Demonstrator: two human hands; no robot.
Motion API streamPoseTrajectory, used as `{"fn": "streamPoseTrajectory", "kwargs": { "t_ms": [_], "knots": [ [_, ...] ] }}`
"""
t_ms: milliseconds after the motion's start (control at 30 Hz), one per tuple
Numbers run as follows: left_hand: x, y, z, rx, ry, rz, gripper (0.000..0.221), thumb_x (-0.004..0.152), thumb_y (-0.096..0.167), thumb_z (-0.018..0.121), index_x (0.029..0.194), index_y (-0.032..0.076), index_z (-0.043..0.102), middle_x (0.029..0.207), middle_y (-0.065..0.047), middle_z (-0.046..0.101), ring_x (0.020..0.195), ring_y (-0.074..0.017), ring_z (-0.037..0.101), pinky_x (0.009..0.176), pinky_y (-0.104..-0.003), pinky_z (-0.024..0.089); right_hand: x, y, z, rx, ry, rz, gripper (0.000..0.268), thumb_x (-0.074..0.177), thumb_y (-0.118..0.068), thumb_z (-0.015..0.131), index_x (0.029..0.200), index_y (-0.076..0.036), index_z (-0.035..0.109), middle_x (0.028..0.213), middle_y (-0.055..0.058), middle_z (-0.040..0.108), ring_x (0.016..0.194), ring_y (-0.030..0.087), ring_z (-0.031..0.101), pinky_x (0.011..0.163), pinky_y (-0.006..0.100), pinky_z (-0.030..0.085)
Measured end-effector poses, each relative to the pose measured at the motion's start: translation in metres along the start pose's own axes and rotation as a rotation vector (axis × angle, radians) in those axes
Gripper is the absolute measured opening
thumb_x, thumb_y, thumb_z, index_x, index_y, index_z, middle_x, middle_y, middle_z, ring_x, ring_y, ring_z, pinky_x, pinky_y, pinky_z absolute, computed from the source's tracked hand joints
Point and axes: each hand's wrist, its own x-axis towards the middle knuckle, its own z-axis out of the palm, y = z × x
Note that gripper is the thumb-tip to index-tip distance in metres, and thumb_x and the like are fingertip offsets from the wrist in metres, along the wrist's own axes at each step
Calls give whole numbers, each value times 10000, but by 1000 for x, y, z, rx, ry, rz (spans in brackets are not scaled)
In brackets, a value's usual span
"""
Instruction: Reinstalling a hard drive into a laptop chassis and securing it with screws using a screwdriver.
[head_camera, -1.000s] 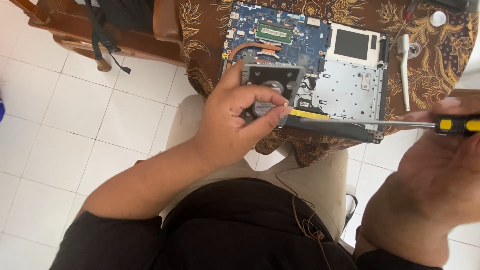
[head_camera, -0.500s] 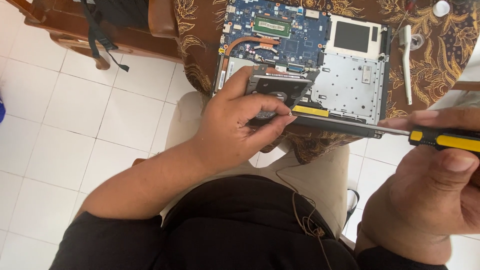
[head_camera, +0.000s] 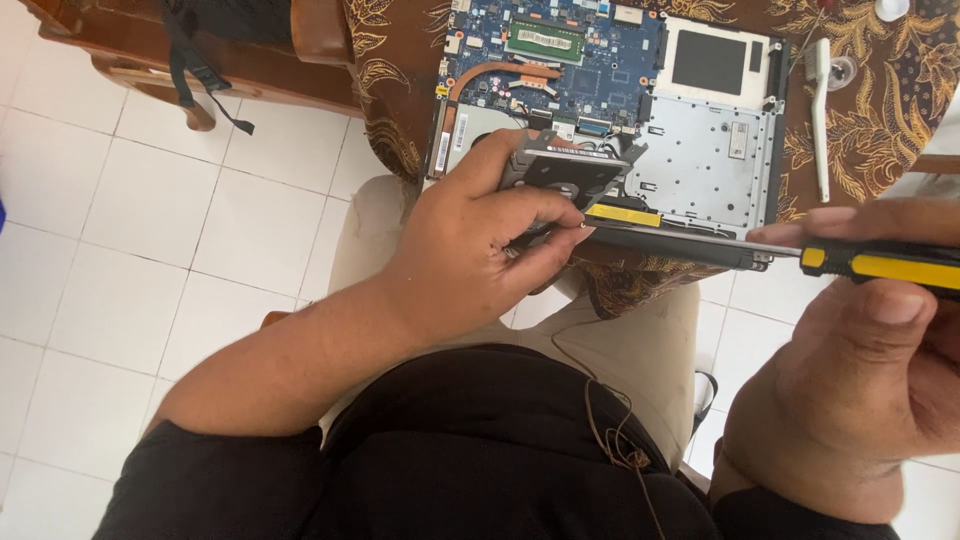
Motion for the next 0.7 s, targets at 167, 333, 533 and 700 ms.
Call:
{"fn": "streamPoseTrajectory", "kwargs": {
  "t_ms": [167,333,533,700],
  "knots": [
    [2,1,-2,-16,-22,-48,64,964,119,787,1010,83,761,1149,-168,577,642,-161,521,594,-274,450,3,6,-4,-11,-59,-26,634,1256,-411,379,1139,196,516,1116,326,585,890,436,734,793,401,522],
    [2,0,-1,-26,-34,-55,64,965,124,784,1009,88,754,1182,-179,570,747,-190,590,656,-299,491,3,11,-4,24,-54,-49,636,1252,-402,387,1112,205,515,1110,336,572,860,446,702,765,416,537],
    [1,0,0,-31,-31,-54,70,961,118,791,1005,76,756,1183,-169,564,749,-186,603,638,-293,497,7,10,-3,6,-79,-64,610,1266,-356,366,1100,209,523,1098,336,566,852,430,680,763,412,538],
    [-1,-2,1,5,-34,-38,74,964,137,796,1006,85,764,1238,-193,571,820,-223,672,682,-316,544,8,14,-5,15,-83,-66,615,1254,-377,376,1081,197,515,1093,340,587,848,431,694,750,395,473]
  ]
}}
